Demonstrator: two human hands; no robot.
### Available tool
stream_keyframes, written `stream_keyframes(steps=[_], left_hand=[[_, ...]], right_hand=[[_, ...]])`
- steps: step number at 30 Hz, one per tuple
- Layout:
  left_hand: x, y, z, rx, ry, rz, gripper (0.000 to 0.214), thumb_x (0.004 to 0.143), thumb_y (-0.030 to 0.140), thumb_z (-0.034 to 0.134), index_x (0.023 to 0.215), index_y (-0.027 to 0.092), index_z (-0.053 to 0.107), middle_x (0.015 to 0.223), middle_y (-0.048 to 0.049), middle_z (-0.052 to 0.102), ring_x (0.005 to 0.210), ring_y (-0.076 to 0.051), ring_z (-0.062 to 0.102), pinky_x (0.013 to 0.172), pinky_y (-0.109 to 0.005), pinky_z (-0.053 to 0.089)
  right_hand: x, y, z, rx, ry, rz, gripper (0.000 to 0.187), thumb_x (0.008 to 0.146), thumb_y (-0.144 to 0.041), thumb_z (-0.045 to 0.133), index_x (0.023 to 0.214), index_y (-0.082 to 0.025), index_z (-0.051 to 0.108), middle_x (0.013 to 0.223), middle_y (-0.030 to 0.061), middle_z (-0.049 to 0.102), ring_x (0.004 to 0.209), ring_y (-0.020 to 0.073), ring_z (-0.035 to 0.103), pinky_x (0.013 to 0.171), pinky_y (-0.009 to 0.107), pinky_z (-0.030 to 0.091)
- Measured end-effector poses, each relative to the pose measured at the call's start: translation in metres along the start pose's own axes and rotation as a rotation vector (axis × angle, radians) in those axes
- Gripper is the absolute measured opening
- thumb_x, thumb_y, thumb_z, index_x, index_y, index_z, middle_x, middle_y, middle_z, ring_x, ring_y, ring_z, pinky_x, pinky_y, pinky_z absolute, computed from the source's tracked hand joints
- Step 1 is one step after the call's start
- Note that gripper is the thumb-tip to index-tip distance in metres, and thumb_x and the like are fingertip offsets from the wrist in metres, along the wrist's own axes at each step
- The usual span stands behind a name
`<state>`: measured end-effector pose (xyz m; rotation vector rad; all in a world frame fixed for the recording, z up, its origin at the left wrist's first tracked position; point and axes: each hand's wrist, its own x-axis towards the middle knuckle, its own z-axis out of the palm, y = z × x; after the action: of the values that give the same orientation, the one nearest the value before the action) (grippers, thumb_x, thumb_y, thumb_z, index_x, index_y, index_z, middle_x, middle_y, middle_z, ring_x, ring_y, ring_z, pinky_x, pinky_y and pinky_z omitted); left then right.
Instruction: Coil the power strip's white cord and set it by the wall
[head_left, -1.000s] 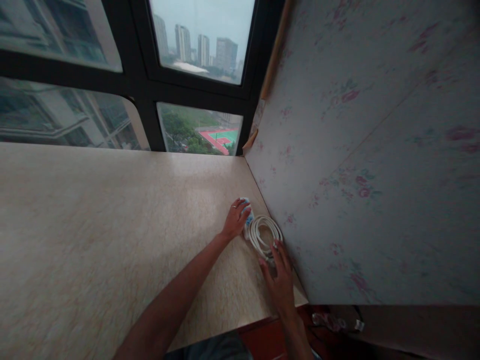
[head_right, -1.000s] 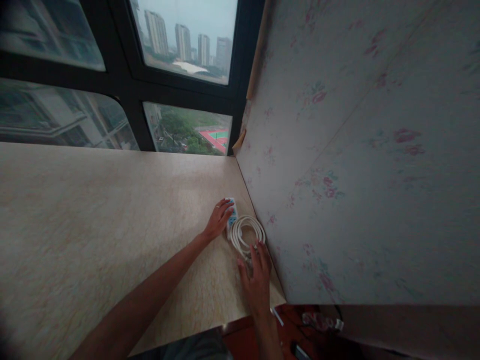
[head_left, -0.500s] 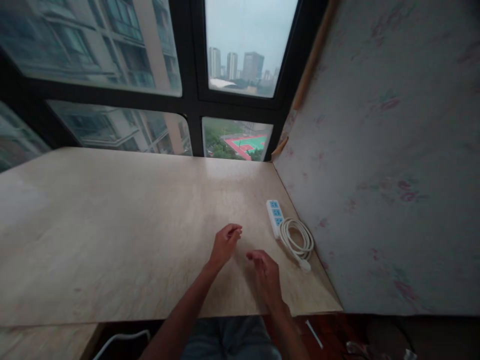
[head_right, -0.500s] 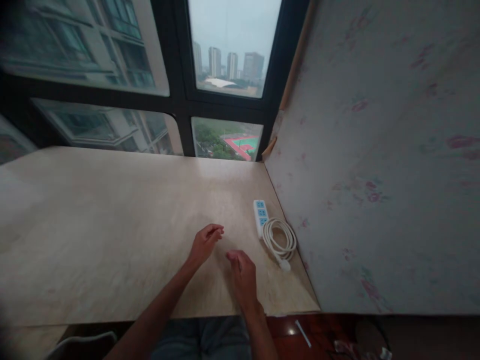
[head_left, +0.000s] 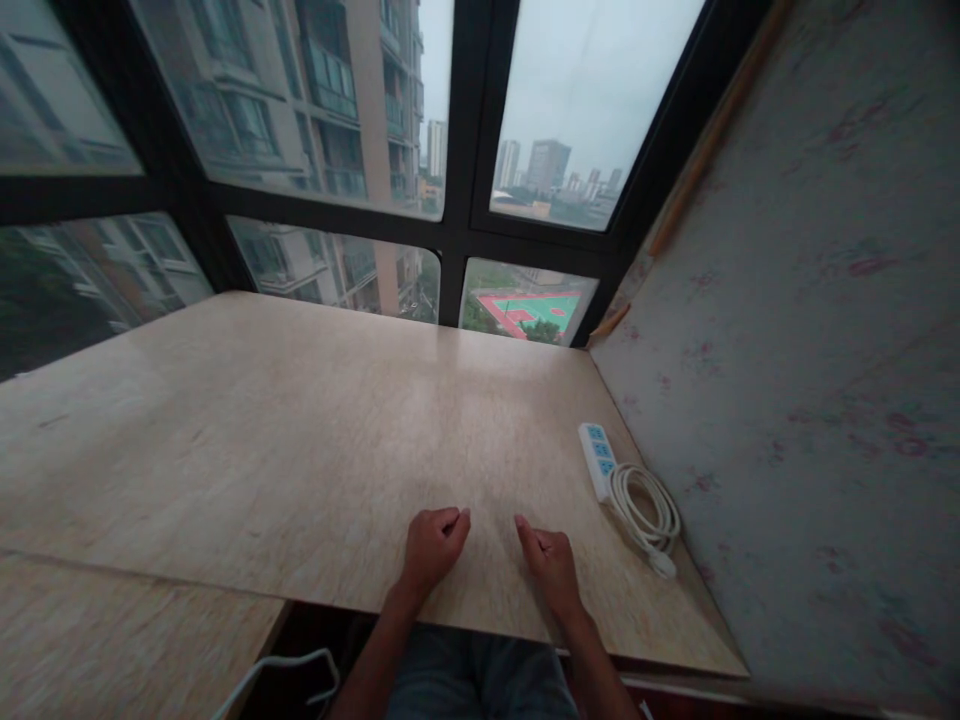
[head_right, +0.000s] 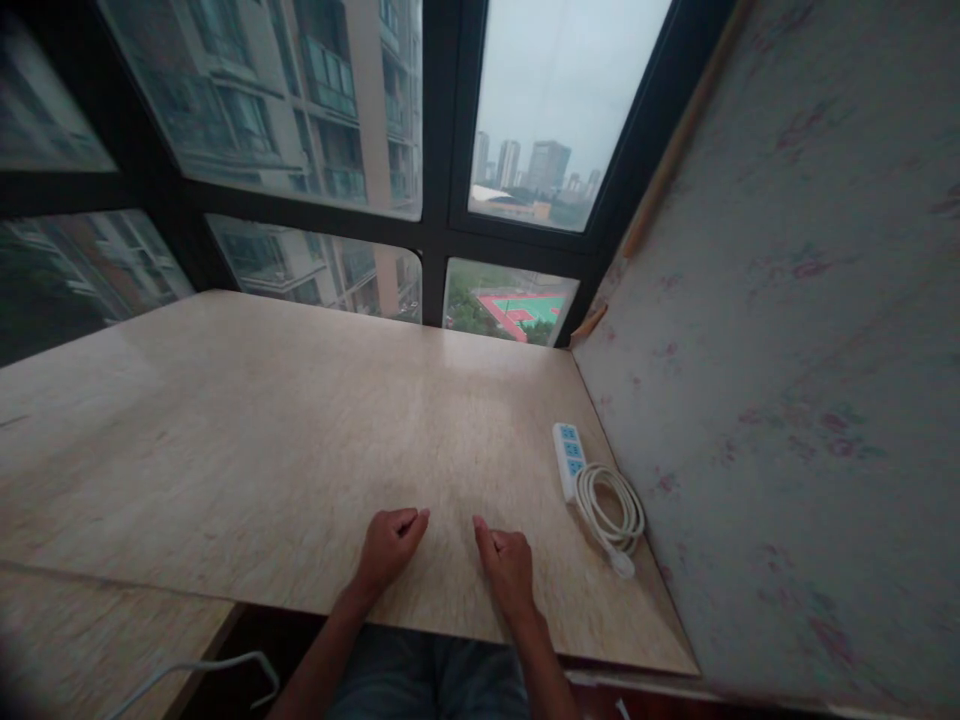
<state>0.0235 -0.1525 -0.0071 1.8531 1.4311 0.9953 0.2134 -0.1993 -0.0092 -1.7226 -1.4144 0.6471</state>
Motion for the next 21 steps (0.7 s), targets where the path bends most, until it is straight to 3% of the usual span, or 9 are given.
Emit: stream_keyframes(steps=[13, 18, 21], left_hand=[[-0.0051, 0.001, -0.0049, -0.118, -0.034, -0.006, 0.05, 0.088, 0.052, 0.041, 0.054, 0.02, 0.022, 0.052, 0.0038, 0.021, 0.05, -0.009, 0.023, 0.051, -0.027, 0.017], [-0.0062, 0.0003, -0.005, -0.192, -0.014, -0.086, 0.053, 0.089, 0.058, 0.035, 0.054, 0.022, 0.02, 0.052, 0.0036, 0.019, 0.05, -0.009, 0.02, 0.049, -0.027, 0.015], [-0.0061, 0.0001, -0.0045, -0.199, -0.001, -0.098, 0.053, 0.089, 0.058, 0.034, 0.054, 0.022, 0.019, 0.052, 0.0035, 0.019, 0.049, -0.009, 0.02, 0.049, -0.028, 0.015]], right_hand=[[-0.0042, -0.0033, -0.007, 0.168, 0.045, -0.083, 0.045, 0.086, -0.052, 0.05, 0.058, -0.022, 0.031, 0.056, -0.0061, 0.027, 0.053, 0.0096, 0.029, 0.048, 0.023, 0.026], [-0.0062, -0.0025, -0.0071, 0.176, 0.117, -0.064, 0.047, 0.084, -0.047, 0.053, 0.056, -0.024, 0.023, 0.053, -0.0077, 0.02, 0.049, 0.0085, 0.022, 0.046, 0.023, 0.022], [-0.0066, -0.0004, -0.0064, 0.181, 0.09, -0.088, 0.049, 0.085, -0.046, 0.051, 0.054, -0.024, 0.02, 0.053, -0.0071, 0.017, 0.049, 0.0081, 0.019, 0.046, 0.024, 0.019]])
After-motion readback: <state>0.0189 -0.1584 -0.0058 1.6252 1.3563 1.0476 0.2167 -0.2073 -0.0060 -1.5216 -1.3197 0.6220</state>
